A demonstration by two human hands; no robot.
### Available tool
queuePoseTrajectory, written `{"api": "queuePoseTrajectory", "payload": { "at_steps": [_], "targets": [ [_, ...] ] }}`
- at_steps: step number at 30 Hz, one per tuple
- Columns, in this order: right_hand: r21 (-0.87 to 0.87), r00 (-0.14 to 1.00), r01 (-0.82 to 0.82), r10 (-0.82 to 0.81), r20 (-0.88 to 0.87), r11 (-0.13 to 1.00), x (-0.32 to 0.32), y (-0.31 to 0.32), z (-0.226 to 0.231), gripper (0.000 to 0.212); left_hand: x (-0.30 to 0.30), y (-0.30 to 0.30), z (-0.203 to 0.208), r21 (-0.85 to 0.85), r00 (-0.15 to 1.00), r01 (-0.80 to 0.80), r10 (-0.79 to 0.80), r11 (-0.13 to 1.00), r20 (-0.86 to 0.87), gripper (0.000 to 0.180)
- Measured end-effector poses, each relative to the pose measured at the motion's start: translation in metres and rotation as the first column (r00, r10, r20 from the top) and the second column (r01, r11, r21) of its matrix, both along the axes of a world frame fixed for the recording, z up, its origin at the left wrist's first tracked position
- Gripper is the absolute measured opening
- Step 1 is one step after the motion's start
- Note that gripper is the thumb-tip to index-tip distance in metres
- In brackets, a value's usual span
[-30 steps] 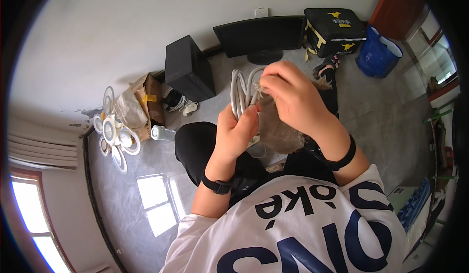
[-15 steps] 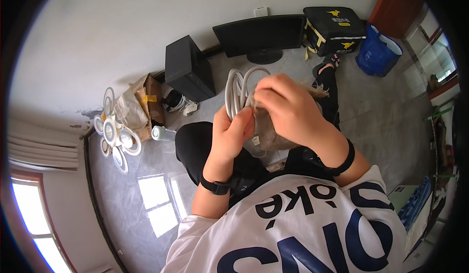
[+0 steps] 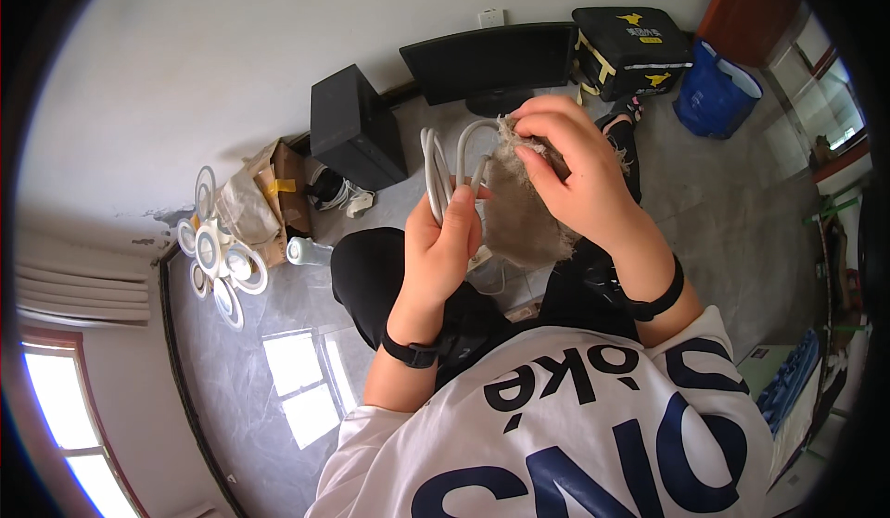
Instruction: The person wipes a gray cable with a brown cloth, coiling the cable into a loop by hand.
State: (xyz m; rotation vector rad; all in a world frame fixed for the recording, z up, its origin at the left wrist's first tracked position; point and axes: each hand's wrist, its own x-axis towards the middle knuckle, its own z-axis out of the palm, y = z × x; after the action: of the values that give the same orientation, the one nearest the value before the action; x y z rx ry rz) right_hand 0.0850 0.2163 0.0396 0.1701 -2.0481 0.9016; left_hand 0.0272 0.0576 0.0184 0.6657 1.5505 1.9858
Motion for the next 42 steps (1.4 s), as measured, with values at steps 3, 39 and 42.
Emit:
{"api": "queuePoseTrajectory", "payload": {
  "at_steps": [3, 39, 42],
  "targets": [
    [-0.029, 0.998, -0.027, 0.029, 0.055, 0.999, -0.001, -0.001, -0.002, 0.015, 0.001, 0.001, 0.002, -0.083, 0.991, -0.077, 0.067, 0.994, -0.112, 0.020],
    [0.396, 0.991, -0.019, -0.035, 0.128, 0.918, 0.007, -0.021, 0.006, 0.015, -0.009, -0.015, 0.014, -0.337, 0.962, 0.118, -0.192, 0.934, -0.196, 0.019],
    [0.363, 0.990, -0.032, -0.020, 0.139, 0.931, 0.012, -0.020, 0.005, 0.017, -0.007, -0.014, 0.013, -0.293, 0.973, 0.132, -0.180, 0.947, -0.143, 0.018]
  ]
}}
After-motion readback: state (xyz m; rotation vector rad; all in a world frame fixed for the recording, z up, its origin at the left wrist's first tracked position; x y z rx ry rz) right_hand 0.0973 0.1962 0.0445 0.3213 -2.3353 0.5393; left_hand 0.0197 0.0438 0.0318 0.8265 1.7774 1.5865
